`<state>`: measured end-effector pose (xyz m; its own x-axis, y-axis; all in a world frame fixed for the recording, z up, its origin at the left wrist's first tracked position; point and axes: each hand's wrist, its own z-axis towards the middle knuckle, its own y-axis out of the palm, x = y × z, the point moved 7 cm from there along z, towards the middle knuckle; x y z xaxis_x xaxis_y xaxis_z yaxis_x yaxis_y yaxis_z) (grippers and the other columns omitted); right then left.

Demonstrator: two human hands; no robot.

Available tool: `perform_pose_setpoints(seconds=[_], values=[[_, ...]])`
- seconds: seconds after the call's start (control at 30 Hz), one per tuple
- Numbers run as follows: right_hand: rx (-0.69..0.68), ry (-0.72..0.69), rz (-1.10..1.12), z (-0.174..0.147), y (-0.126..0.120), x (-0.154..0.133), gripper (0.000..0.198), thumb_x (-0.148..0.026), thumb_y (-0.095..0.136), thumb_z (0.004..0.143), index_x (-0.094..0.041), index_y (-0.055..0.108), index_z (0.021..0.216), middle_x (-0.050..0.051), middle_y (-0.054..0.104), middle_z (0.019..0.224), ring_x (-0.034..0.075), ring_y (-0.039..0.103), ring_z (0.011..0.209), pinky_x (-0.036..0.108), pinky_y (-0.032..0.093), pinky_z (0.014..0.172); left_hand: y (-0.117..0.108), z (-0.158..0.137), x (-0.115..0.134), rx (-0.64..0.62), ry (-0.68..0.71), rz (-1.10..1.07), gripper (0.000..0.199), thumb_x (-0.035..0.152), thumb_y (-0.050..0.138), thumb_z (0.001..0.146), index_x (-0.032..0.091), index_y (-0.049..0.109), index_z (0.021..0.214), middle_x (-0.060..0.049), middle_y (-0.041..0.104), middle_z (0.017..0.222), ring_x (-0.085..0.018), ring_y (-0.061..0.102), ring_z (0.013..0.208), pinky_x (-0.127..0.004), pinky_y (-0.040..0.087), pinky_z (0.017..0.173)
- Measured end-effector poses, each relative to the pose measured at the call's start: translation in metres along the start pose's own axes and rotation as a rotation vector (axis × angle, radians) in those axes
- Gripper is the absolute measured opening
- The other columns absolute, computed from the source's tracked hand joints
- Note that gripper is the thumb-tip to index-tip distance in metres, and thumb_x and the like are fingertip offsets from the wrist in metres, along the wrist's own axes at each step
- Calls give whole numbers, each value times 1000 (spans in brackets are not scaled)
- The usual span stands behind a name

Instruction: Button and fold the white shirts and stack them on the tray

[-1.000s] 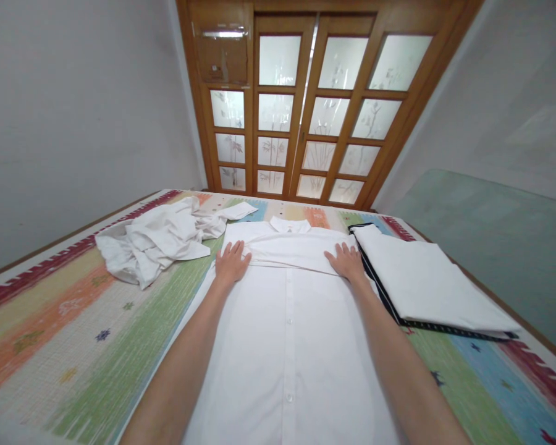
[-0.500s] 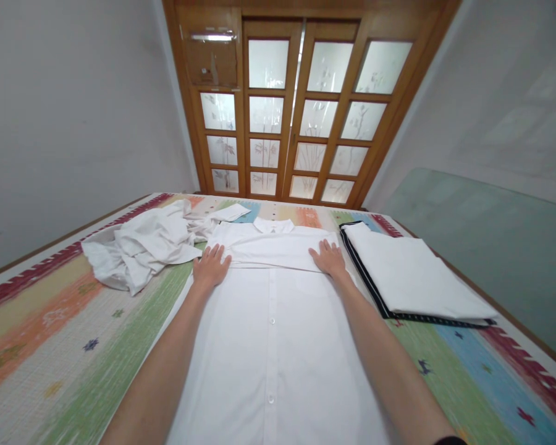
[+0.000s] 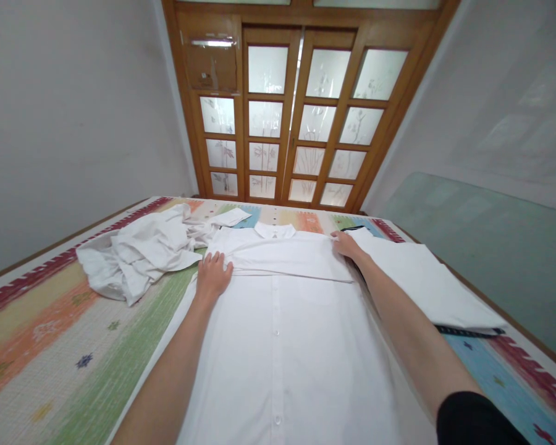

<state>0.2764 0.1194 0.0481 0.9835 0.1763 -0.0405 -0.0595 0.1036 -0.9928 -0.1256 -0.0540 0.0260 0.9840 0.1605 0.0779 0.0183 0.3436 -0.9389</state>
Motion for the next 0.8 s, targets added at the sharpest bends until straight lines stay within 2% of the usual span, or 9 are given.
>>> perform_pose_setpoints(seconds=[0.1,0.2,0.33,0.47,0.6,0.7,0.8], values=[[-106,-30,1,14,-1,4,44,-7,46,86,-12,62,127,11,67,126,19,63,112,25,43,96,3,2,-1,30,12,-4,48,35,38,94,8,60,126,-16,59,135,-34,44,133,-50,31,111],[-177,-39,-19,26,1,5,38,-9,52,85,-13,68,119,11,70,118,21,66,104,25,47,89,7,4,-3,50,39,-19,47,36,38,93,8,61,123,-17,61,133,-33,48,128,-47,32,111],[-216,-27,-51,35,2,7,27,-15,59,83,-12,73,106,14,73,109,24,67,101,27,48,84,8,5,-3,96,59,-24,44,36,38,93,10,62,120,-17,62,129,-33,51,124,-47,34,109],[-239,1,-56,33,0,12,24,-25,60,87,-13,71,104,10,74,92,21,69,84,27,50,75,8,6,-4,99,51,-20,44,35,39,92,8,63,118,-17,62,129,-33,51,123,-46,37,106],[-165,35,-87,27,-4,10,25,-21,57,89,-14,66,112,14,70,112,24,65,103,29,48,84,10,6,-4,109,64,-34,43,35,40,92,9,63,117,-17,63,128,-33,52,122,-47,38,105],[-99,76,-115,19,-2,1,35,-17,50,92,-12,57,125,21,61,126,29,60,112,35,47,88,10,6,-4,118,63,-37,45,36,40,93,8,63,119,-18,62,130,-34,51,124,-49,37,107],[45,145,-138,8,-3,-13,43,-12,42,92,-10,48,135,26,47,139,33,56,118,40,46,90,10,5,-4,115,65,-24,45,35,39,93,7,62,120,-19,63,129,-35,51,125,-51,33,110]])
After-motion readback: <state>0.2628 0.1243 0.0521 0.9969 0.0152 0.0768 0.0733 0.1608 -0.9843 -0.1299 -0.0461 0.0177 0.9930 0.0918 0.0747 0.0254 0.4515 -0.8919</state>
